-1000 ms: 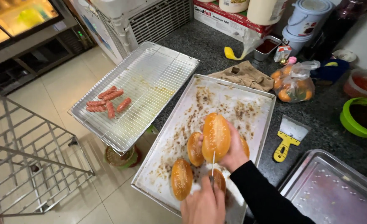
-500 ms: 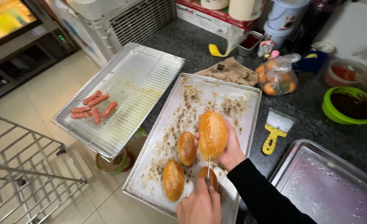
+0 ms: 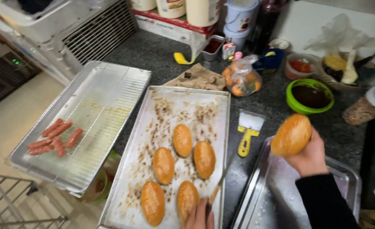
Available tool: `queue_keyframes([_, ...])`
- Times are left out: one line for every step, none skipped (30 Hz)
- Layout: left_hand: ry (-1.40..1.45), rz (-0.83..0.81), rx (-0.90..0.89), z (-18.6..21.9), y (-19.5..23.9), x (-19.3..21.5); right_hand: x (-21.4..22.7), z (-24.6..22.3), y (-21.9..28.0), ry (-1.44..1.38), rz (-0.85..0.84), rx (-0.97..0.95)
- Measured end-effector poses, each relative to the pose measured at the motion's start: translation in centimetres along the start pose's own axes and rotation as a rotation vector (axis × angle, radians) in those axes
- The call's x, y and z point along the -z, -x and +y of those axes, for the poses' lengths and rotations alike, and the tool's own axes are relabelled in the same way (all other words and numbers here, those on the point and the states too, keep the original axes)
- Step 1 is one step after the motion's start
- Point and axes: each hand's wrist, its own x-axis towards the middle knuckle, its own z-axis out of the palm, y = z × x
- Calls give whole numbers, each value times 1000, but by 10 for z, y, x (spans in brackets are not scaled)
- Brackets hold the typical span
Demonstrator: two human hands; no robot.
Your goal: The person slices several sesame seed buns in half using a knife, then places cooked sausages into each bun half to assemble hot dogs on a metal tray.
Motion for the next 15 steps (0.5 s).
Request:
queue_keyframes([6,-2,-8,30,-30,13,18,2,-2,-3,2,9])
queue_keyframes([25,-224,33,62,-59,26,37,3,-3,-18,55,1])
queue_keyframes([43,-447,72,93,-88,39,55,5,-5,-32,107,-7])
queue_keyframes([49,-451,67,111,-103,33,63,7,2,-32,111,1])
queue_keyframes([91,-536,62,128,-118,27,70,9,10,-47,140,-39])
queue_keyframes([132,-619,58,145,-133,21,77,11,15,-62,167,-81])
queue_keyframes([137,-620,54,151,-136,-2,83,13,20,-61,169,-73])
queue_keyframes([101,-563,40,157,-139,-26,89,14,25,-52,109,-78])
queue_keyframes([64,-506,26,164,-143,-49,96,16,28,-43,50,-82])
queue_keyframes([69,-507,26,166,-143,-63,80,9,45,-40,51,-78])
queue_keyframes([39,-477,0,167,-143,-78,65,2,61,-39,114,-136])
queue_keyframes([6,-447,-24,167,-141,-91,50,-2,78,-38,175,-197])
queue_keyframes([8,-448,-22,164,-139,-108,50,-4,78,-35,176,-197])
queue_keyframes([-83,-441,-30,160,-137,-124,51,-4,78,-35,159,-168])
queue_keyframes([-175,-433,-39,154,-136,-139,50,-4,79,-36,141,-140])
